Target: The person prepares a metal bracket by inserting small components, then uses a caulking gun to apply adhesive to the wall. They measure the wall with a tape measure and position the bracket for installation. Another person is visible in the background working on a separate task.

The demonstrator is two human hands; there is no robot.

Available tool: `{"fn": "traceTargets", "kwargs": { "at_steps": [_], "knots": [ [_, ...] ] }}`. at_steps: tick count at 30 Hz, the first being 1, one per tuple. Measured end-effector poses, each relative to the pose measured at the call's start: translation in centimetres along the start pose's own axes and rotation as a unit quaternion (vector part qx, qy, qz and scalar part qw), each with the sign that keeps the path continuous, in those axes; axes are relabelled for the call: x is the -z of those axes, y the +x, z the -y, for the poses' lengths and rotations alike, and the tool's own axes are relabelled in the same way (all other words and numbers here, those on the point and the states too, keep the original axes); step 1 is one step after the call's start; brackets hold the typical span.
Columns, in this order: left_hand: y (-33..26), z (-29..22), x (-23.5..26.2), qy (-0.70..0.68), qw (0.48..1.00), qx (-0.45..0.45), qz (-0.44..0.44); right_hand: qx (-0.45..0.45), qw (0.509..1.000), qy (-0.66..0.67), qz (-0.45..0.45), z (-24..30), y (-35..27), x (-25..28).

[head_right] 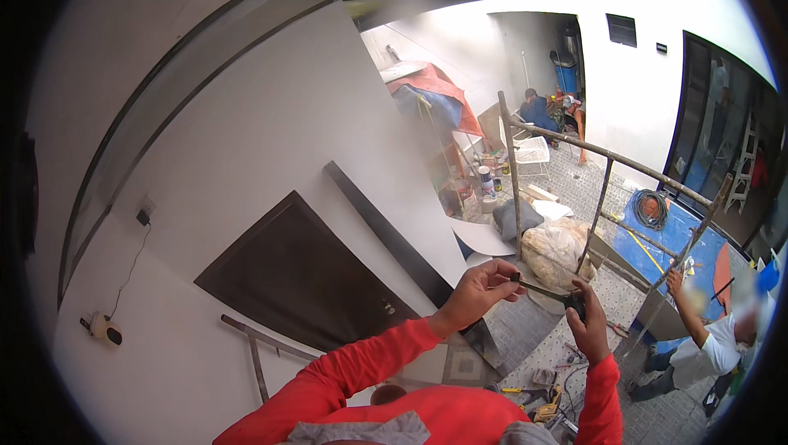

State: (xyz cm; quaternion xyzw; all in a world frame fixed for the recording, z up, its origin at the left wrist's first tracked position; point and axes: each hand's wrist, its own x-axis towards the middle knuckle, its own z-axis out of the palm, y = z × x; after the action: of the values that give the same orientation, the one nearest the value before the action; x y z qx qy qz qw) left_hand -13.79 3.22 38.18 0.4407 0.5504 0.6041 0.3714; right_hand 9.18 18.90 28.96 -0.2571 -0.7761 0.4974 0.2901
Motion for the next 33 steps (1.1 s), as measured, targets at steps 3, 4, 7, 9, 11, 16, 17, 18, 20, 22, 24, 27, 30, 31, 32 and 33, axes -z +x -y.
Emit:
{"fn": "traceTargets", "kwargs": {
  "at_steps": [3, 4, 7, 9, 11, 16, 17, 18, 20, 22, 24, 27, 30, 31, 32, 33],
  "knots": [
    [-0.5, -0.1, -3.2, 0.109, 0.992, -0.043, 0.034, -0.021, 0.999, 0.006, -0.028, -1.0, -3.4, 0.1],
    [-0.6, -0.4, -3.7, 0.137, 0.989, -0.041, 0.045, -0.026, 0.999, 0.027, -0.032, -1.1, -4.3, 0.1],
    [-0.5, -1.3, -5.0, 0.198, 0.974, -0.047, 0.099, -0.047, 0.996, 0.046, -0.055, -1.1, -6.1, 0.6],
    [-0.8, -1.7, -6.3, 0.224, 0.963, -0.066, 0.137, -0.045, 0.995, 0.061, -0.065, -0.7, -7.6, 1.1],
    [-1.1, -1.7, -7.7, 0.233, 0.954, -0.079, 0.17, -0.035, 0.995, 0.055, -0.078, -0.2, -8.8, 1.5],
    [-1.3, -0.7, -10.1, 0.259, 0.942, -0.076, 0.201, -0.008, 0.995, 0.045, -0.09, 1.1, -10.5, 2.3],
    [-1.3, -0.4, -10.4, 0.267, 0.938, -0.091, 0.201, -0.004, 0.995, 0.044, -0.091, 1.4, -10.7, 2.5],
    [-1.3, -0.1, -10.7, 0.281, 0.931, -0.114, 0.205, -0.002, 0.995, 0.041, -0.091, 1.7, -11.0, 2.6],
    [-1.6, 0.7, -11.2, 0.299, 0.919, -0.141, 0.217, 0.007, 0.996, 0.023, -0.09, 2.3, -11.3, 2.9],
    [-1.7, 1.4, -11.8, 0.314, 0.91, -0.131, 0.238, -0.001, 0.996, 0.05, -0.071, 2.9, -11.6, 3.1],
    [-1.9, 2.1, -12.4, 0.314, 0.907, -0.138, 0.246, -0.003, 0.997, 0.047, -0.064, 3.3, -11.8, 3.4],
    [-2.3, 2.7, -13.1, 0.298, 0.917, -0.107, 0.242, -0.009, 0.998, 0.023, -0.057, 3.7, -12.4, 3.9],
    [-3.2, 3.0, -13.8, 0.327, 0.904, -0.161, 0.225, -0.029, 0.998, 0.027, -0.045, 4.0, -13.2, 4.5],
    [-3.5, 3.1, -14.0, 0.309, 0.912, -0.146, 0.227, -0.031, 0.998, 0.018, -0.045, 4.1, -13.4, 4.7],
    [-3.8, 3.3, -14.3, 0.31, 0.912, -0.153, 0.222, -0.032, 0.999, 0.017, -0.04, 4.2, -13.7, 4.9],
    [-3.9, 3.5, -14.5, 0.307, 0.913, -0.162, 0.216, -0.035, 0.999, 0.01, -0.036, 4.2, -13.9, 5.1]
  ]
}}
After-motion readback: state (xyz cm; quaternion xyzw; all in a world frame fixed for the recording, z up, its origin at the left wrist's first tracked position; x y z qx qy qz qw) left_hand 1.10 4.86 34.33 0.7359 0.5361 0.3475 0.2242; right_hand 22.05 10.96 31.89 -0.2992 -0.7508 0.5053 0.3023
